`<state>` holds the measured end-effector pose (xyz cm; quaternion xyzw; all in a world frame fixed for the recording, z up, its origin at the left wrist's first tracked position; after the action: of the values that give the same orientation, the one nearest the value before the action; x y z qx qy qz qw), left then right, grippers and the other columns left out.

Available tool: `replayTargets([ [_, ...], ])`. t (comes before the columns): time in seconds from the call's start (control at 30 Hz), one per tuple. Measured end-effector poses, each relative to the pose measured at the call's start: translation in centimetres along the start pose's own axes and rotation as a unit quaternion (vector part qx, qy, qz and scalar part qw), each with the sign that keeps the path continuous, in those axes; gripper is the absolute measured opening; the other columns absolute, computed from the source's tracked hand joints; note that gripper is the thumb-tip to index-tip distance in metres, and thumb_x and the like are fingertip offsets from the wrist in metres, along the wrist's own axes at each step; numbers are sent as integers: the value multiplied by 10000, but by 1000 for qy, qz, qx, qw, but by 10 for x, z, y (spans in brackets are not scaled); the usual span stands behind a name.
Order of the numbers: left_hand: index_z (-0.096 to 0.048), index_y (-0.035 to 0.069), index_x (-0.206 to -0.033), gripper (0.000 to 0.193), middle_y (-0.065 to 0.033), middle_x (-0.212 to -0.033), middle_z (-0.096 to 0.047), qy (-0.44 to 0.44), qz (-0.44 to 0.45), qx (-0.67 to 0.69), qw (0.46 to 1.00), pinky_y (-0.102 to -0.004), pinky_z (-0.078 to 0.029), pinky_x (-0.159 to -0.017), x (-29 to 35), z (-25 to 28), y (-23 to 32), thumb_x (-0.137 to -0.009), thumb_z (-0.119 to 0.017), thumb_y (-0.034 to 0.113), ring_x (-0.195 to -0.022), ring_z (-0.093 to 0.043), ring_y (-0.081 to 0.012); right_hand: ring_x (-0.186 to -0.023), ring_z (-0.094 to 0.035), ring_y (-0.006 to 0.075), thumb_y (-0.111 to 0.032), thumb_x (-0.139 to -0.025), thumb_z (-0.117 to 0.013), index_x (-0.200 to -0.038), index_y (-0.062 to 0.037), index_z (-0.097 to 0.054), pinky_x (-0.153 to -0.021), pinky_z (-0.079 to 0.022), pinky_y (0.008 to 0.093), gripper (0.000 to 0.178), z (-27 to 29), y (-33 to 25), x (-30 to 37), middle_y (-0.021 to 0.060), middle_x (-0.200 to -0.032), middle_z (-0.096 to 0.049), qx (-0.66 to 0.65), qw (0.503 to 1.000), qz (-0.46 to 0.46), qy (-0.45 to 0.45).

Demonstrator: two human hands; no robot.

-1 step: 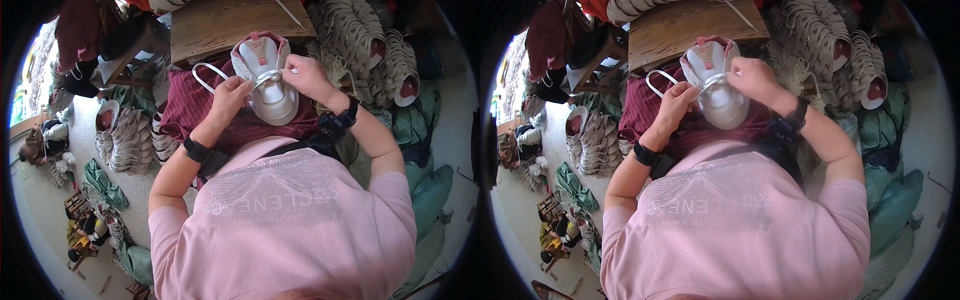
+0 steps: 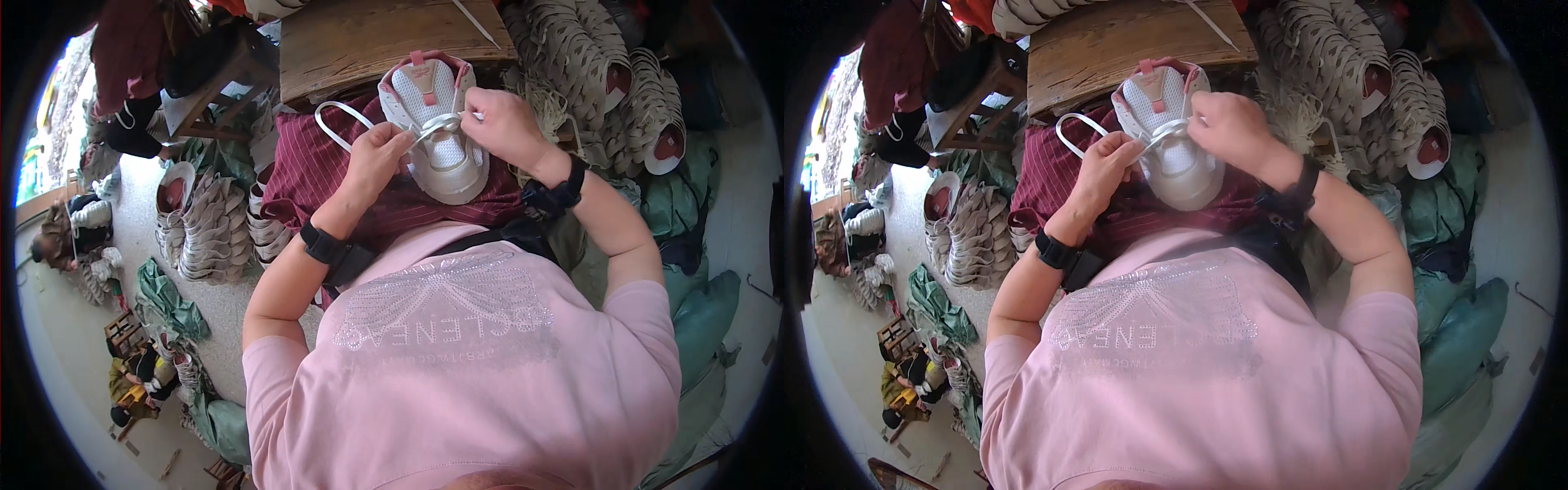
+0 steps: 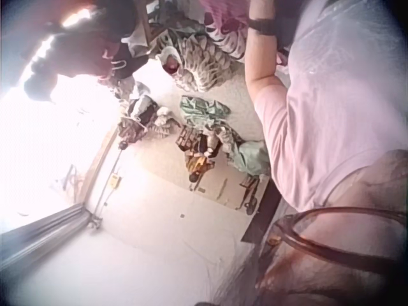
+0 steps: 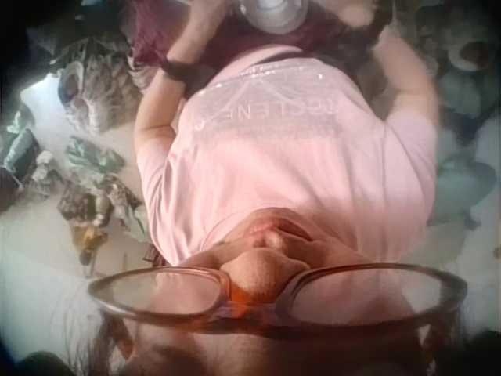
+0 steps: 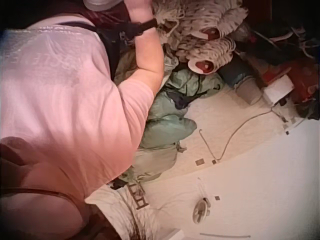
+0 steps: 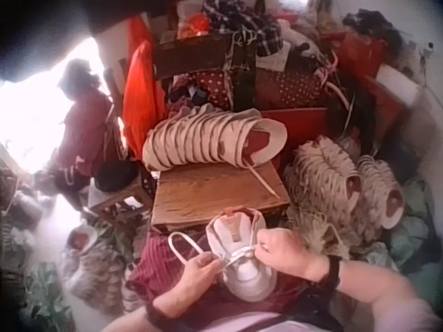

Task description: Lacing a white and pink sneaker in a workshop environment.

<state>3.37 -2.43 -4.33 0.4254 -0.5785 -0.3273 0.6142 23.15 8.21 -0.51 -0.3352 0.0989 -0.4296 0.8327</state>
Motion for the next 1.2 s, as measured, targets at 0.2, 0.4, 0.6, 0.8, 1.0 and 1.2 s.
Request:
replayTargets([
  [0.2, -635, -2, -814, 166, 8, -665, -578, 15, 12, 0, 1000, -234, -419, -501, -4, -3, 2, -857, -605, 156, -544, -514, -86, -733, -585, 302, -114, -777, -590, -792, -47, -534, -671, -470, 437, 89, -6, -7, -7, 118, -707, -568, 216, 926, 295, 90],
  [0.4, -625, -8, -742, 213, -67, -672, -600, 47, -17, -232, 971, -330, -469, -545, -17, 5, 2, -779, -633, 201, -574, -584, -164, -749, -588, 312, -138, -792, -606, -775, -59, -545, -699, -466, 426, 101, 0, -3, -11, 112, -749, -592, 155, 968, 196, 22],
  [0.6, -603, 35, -857, 136, -110, -839, -614, 68, -258, -550, 792, -406, -493, -650, -7, -10, 27, -755, -644, 113, -751, -604, -337, -879, -583, 288, -159, -774, -667, -829, -60, -569, -753, -457, 412, 150, 22, -15, -14, 87, -828, -591, 268, 921, 280, -27],
  [0.8, -570, 91, -993, 316, -93, -1078, -505, 2, -400, -616, 678, -403, -483, -831, -15, 8, 56, -705, -698, 119, -1055, -530, -286, -926, -588, 319, -123, -723, -730, -900, -48, -539, -754, -475, 431, 270, 38, -19, -37, 98, -1032, -521, 216, 925, 294, -110],
  [1.0, -573, 92, -988, 339, -76, -1042, -514, -68, -414, -610, 672, -399, -466, -835, -19, 17, 57, -685, -719, 133, -994, -513, -287, -884, -590, 330, -106, -706, -753, -876, -44, -522, -719, -477, 444, 294, 40, -7, -47, 99, -1000, -508, 197, 914, 293, -201],
  [1.2, -629, 94, -895, 195, -54, -950, -583, -42, -364, -589, 720, -399, -435, -809, -24, 11, 55, -795, -680, 254, -964, -497, -278, -849, -591, 319, -138, -789, -682, -859, -41, -538, -705, -483, 434, 186, 30, 8, -33, 103, -960, -503, 188, 911, 360, -69],
])
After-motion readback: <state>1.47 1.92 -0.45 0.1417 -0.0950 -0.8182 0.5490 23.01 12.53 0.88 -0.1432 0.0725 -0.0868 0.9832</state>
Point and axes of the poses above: each hand's wrist, its own x-axis away from the middle knuckle, its own z-axis out of the back of the hand, y = z × x, the point moved 1 cm from there along -x, towards the middle knuckle
